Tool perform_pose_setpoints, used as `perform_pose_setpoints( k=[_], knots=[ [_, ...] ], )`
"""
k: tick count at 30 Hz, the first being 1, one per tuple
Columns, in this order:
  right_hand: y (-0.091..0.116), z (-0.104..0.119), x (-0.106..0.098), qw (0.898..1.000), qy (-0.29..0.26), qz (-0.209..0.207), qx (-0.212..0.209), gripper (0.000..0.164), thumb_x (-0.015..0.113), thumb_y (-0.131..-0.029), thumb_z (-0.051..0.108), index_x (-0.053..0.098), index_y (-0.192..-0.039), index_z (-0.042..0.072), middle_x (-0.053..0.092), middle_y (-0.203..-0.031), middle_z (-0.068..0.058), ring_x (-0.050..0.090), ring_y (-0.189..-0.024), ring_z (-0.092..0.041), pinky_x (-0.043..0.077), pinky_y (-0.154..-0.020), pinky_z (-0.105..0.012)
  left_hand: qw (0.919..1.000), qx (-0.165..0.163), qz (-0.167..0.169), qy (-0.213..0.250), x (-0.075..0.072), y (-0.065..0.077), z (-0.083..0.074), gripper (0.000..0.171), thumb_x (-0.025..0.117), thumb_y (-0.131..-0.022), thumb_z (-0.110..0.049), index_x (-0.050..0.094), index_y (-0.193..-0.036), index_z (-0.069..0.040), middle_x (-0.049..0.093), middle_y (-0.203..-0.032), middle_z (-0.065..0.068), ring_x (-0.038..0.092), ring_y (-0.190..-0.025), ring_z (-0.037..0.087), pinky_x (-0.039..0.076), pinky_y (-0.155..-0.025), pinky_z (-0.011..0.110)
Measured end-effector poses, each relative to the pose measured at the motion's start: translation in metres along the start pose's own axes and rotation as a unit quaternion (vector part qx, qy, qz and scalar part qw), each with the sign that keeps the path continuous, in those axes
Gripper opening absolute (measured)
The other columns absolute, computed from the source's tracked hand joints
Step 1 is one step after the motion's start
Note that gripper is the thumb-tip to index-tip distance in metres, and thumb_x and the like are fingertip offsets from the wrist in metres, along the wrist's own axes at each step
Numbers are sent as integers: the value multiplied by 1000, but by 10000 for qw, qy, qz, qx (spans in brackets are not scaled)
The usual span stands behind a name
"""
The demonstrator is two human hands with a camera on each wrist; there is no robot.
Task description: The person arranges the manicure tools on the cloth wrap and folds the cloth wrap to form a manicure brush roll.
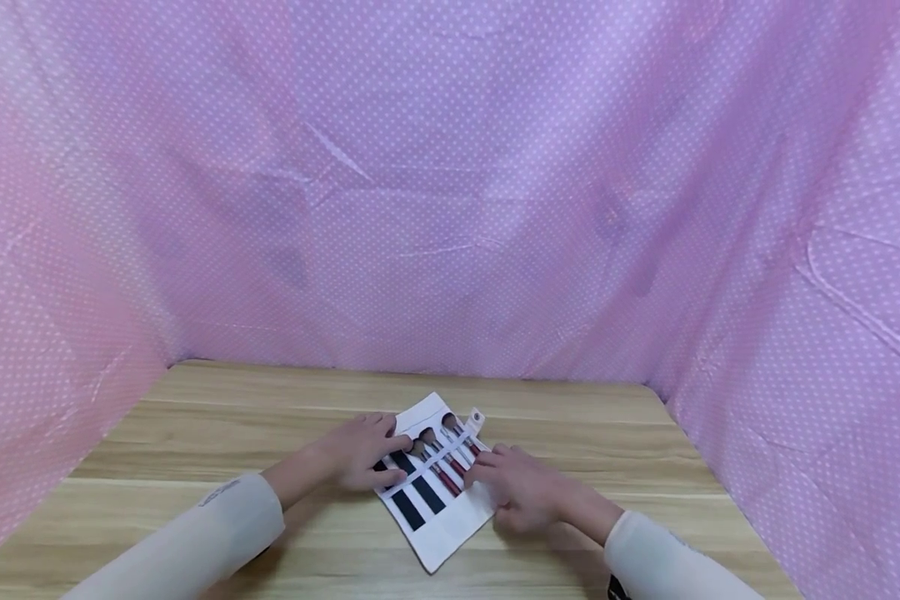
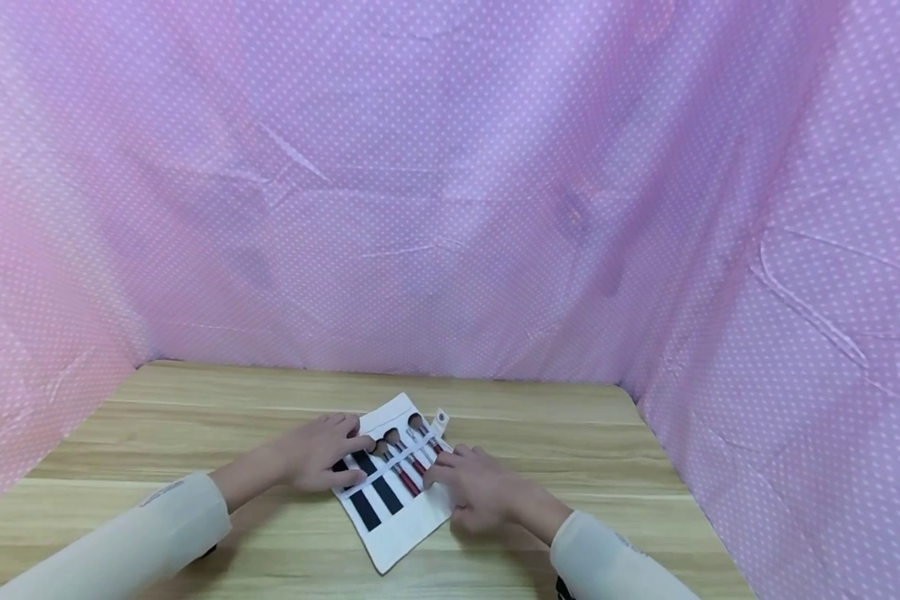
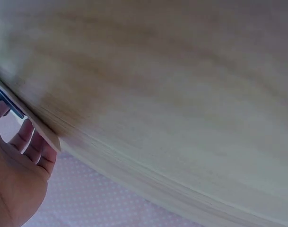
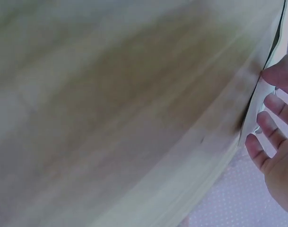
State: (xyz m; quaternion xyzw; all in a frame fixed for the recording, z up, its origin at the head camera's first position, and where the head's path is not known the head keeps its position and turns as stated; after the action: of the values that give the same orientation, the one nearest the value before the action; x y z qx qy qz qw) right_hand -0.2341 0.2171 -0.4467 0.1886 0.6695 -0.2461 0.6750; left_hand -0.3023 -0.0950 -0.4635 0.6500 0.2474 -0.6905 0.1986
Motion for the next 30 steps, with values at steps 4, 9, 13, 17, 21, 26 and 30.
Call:
perform_pose_setpoints(
  k=[4, 9, 13, 17, 21, 26, 30],
  knots=[
    [-2, -5, -3, 9999, -36, 15, -126, 60, 69, -68, 12, 62, -126, 25, 61, -123, 9, 52, -109, -15, 45, -92, -36, 9998, 176, -130, -1, 0, 5, -2, 45, 49, -98, -64, 58, -125, -28, 46, -98, -2, 46, -90, 15, 43, -80, 37],
    [-1, -7, -8, 9996, -288, 46, -8, 57, 70, -70, 8, 63, -125, 23, 61, -125, 7, 53, -109, -14, 46, -94, -37, 9981, 496, -352, 68, 0, 8, -2, 39, 53, -98, -59, 59, -119, -27, 47, -93, -3, 44, -81, 12, 43, -74, 34],
    [0, -1, -11, 9984, -455, 74, 332, 52, 73, -80, 20, 61, -130, 25, 59, -129, 6, 51, -113, -15, 46, -98, -42, 9971, 659, -367, 128, -2, 11, 4, 43, 52, -100, -58, 60, -128, -26, 56, -114, 3, 53, -103, 19, 48, -90, 41],
    [0, 12, -10, 9977, -345, 146, 567, 49, 67, -93, 48, 58, -136, 24, 57, -131, 3, 52, -112, -17, 48, -95, -41, 9961, 796, -267, 275, -4, 14, 10, 51, 53, -99, -60, 59, -134, -24, 55, -136, 10, 51, -128, 29, 44, -106, 48],
    [0, 22, -5, 9972, -213, 202, 692, 64, 61, -93, 64, 54, -139, 20, 54, -130, 0, 50, -109, -17, 47, -93, -40, 9955, 857, -179, 358, -4, 14, 11, 54, 53, -97, -63, 60, -134, -24, 56, -136, 9, 50, -129, 27, 43, -108, 46],
    [2, 20, 0, 9968, -162, 300, 726, 67, 67, -90, 57, 49, -142, 18, 51, -131, -2, 47, -114, -19, 45, -97, -42, 9956, 903, -210, 168, -3, 16, 4, 55, 48, -94, -73, 60, -127, -30, 54, -121, -1, 49, -113, 17, 44, -98, 40],
    [2, 9, 1, 9964, -194, 446, 693, 71, 71, -85, 48, 45, -145, 19, 49, -134, -3, 47, -117, -20, 45, -100, -43, 9940, 1052, -284, 99, -2, 20, -5, 58, 44, -93, -77, 59, -126, -32, 50, -114, -4, 45, -105, 15, 41, -93, 38]
  ],
)
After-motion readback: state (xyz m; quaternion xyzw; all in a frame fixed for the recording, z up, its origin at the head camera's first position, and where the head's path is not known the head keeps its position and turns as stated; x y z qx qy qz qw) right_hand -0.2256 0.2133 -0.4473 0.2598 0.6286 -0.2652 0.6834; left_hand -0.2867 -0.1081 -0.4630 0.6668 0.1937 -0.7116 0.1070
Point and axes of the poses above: each hand's wrist, its own y-axis away from the middle knuckle, its own x-axis out of the palm, z = x × y, the point moved 1 cm from there along -y, towards the middle knuckle
